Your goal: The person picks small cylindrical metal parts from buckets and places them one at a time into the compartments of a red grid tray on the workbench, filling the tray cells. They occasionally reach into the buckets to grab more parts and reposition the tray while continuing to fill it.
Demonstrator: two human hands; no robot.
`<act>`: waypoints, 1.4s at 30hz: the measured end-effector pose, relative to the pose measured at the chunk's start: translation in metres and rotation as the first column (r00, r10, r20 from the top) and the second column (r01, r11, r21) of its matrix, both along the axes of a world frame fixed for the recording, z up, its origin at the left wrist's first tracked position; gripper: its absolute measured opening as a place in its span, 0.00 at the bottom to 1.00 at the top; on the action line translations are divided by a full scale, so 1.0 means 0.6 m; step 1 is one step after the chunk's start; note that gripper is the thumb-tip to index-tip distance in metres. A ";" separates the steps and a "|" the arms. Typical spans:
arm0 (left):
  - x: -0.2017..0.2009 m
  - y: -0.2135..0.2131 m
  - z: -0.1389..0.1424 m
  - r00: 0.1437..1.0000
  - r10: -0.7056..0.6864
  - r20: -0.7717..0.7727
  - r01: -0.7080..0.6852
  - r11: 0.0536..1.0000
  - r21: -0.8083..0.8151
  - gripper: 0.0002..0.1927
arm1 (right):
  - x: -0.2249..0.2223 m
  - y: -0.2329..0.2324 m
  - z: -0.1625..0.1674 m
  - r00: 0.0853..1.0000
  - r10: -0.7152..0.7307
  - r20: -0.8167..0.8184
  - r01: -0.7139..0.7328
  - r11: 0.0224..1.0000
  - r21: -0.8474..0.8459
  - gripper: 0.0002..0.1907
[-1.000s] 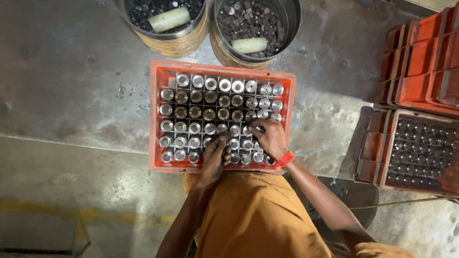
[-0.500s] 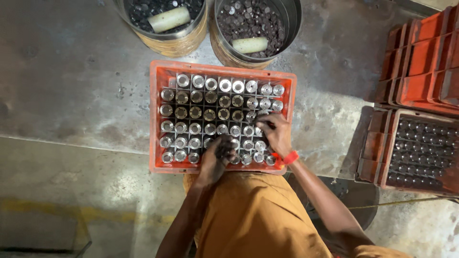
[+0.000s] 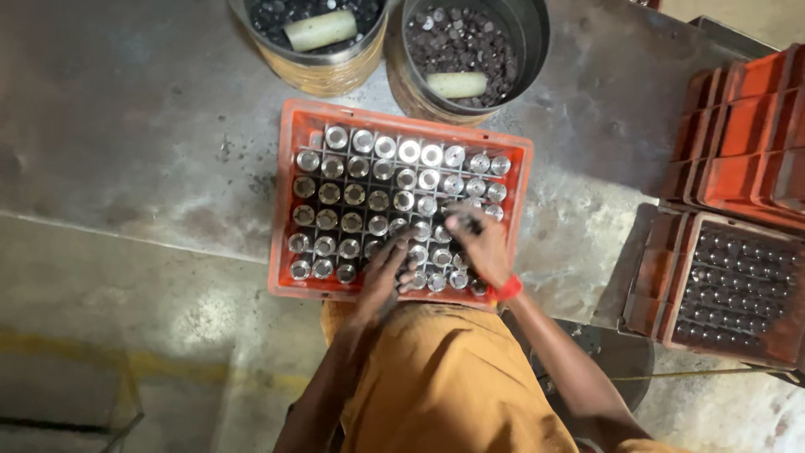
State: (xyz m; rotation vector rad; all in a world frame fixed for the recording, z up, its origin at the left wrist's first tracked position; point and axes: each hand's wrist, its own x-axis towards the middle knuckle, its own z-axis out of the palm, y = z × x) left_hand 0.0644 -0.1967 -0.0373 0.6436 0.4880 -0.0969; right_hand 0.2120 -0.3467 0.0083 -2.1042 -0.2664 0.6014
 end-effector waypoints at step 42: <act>-0.063 0.075 -0.029 0.976 0.107 -0.188 -0.136 0.979 -0.149 0.14 | 0.083 0.073 0.015 0.892 -0.119 0.435 0.100 0.993 0.067 0.10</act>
